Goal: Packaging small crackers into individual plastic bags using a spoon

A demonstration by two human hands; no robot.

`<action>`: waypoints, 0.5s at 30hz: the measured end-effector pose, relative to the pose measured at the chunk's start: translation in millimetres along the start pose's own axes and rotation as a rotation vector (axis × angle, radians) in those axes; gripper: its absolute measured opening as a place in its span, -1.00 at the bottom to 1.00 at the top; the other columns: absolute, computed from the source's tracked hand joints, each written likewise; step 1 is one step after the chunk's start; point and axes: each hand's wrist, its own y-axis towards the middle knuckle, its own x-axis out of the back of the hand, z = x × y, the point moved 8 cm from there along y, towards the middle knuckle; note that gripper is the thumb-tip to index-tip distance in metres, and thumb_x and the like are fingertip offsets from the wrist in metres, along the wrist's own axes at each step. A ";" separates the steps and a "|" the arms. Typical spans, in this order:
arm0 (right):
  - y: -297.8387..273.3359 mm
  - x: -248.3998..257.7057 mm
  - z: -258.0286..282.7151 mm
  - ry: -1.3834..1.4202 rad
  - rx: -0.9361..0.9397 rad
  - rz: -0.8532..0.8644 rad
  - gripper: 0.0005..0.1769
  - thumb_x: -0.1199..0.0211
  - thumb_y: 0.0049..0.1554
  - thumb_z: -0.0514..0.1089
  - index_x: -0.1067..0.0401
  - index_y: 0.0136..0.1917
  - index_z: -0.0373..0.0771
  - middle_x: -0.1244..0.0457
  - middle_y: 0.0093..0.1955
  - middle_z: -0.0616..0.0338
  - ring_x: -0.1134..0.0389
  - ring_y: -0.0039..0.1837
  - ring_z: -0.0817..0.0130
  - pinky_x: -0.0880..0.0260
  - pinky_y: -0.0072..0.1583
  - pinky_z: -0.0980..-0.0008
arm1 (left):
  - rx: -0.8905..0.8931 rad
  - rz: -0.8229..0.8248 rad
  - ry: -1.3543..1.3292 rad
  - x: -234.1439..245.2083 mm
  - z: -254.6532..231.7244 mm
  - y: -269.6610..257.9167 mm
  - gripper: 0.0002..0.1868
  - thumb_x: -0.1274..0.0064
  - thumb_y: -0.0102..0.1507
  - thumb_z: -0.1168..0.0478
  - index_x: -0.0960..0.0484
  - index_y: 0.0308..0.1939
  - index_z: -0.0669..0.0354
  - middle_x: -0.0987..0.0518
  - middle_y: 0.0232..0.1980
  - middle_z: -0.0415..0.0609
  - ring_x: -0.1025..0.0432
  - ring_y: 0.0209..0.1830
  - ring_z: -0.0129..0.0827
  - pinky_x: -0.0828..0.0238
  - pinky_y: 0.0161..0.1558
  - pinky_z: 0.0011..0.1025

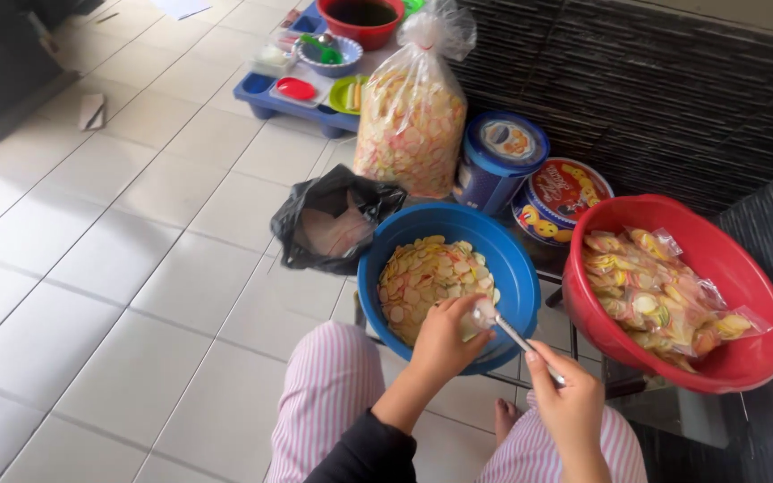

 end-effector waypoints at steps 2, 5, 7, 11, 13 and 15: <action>-8.3 11.1 6.7 -0.036 0.091 -0.017 -0.73 -0.30 0.16 -0.08 -0.64 0.10 -0.17 -0.48 -0.02 0.14 -0.49 -0.18 0.33 -0.45 -0.13 0.41 | 0.024 -0.005 0.019 5.4 -14.9 -14.4 -0.39 -0.30 0.13 0.06 -0.53 0.26 -0.04 -0.60 0.14 0.06 -0.47 0.07 0.02 -0.31 0.07 -0.12; -21.7 22.0 22.0 -0.100 0.186 -0.031 -0.72 -0.30 0.18 -0.06 -0.64 0.11 -0.18 -0.47 -0.03 0.11 -0.48 -0.04 0.31 -0.38 0.00 0.37 | 0.073 0.010 0.056 6.9 -28.1 -32.9 -0.35 -0.26 0.16 -0.01 -0.50 0.31 -0.01 -0.58 0.16 0.05 -0.44 0.04 0.04 -0.34 0.00 -0.09; -30.4 23.9 30.4 -0.119 0.202 -0.020 -0.72 -0.29 0.19 -0.06 -0.64 0.11 -0.17 -0.47 -0.07 0.15 -0.47 -0.10 0.31 -0.37 -0.05 0.36 | 0.098 0.014 0.083 11.9 -37.1 -43.6 -0.34 -0.23 0.17 -0.05 -0.48 0.32 0.03 -0.57 0.16 0.02 -0.42 0.02 0.07 -0.38 -0.06 -0.06; -39.6 23.9 34.5 -0.266 0.063 0.081 -0.70 -0.25 0.16 0.06 -0.66 0.10 0.05 -0.48 -0.10 0.28 -0.47 -0.07 0.21 -0.36 -0.07 0.24 | 0.064 -0.035 0.161 22.8 -49.9 -56.2 -0.40 -0.23 0.19 0.01 -0.51 0.30 -0.05 -0.58 0.17 0.01 -0.43 0.04 0.08 -0.38 -0.08 0.01; -48.6 31.7 40.2 -0.339 0.018 0.122 -0.70 -0.22 0.15 0.09 -0.66 0.09 0.11 -0.49 -0.03 0.34 -0.48 -0.03 0.17 -0.38 -0.08 0.20 | 0.003 -0.056 0.223 18.8 -52.5 -69.5 -0.43 -0.25 0.18 0.06 -0.53 0.27 -0.04 -0.60 0.12 -0.01 -0.44 0.01 0.10 -0.37 -0.10 0.03; -49.7 32.5 44.5 -0.494 -0.089 0.268 -0.66 -0.17 0.14 0.19 -0.64 0.13 0.31 -0.50 0.01 0.42 -0.49 0.04 0.21 -0.42 0.03 0.26 | -0.100 -0.070 0.276 17.6 -60.7 -75.6 -0.47 -0.24 0.18 0.06 -0.53 0.24 -0.07 -0.59 0.11 -0.02 -0.42 0.07 0.10 -0.33 -0.07 0.09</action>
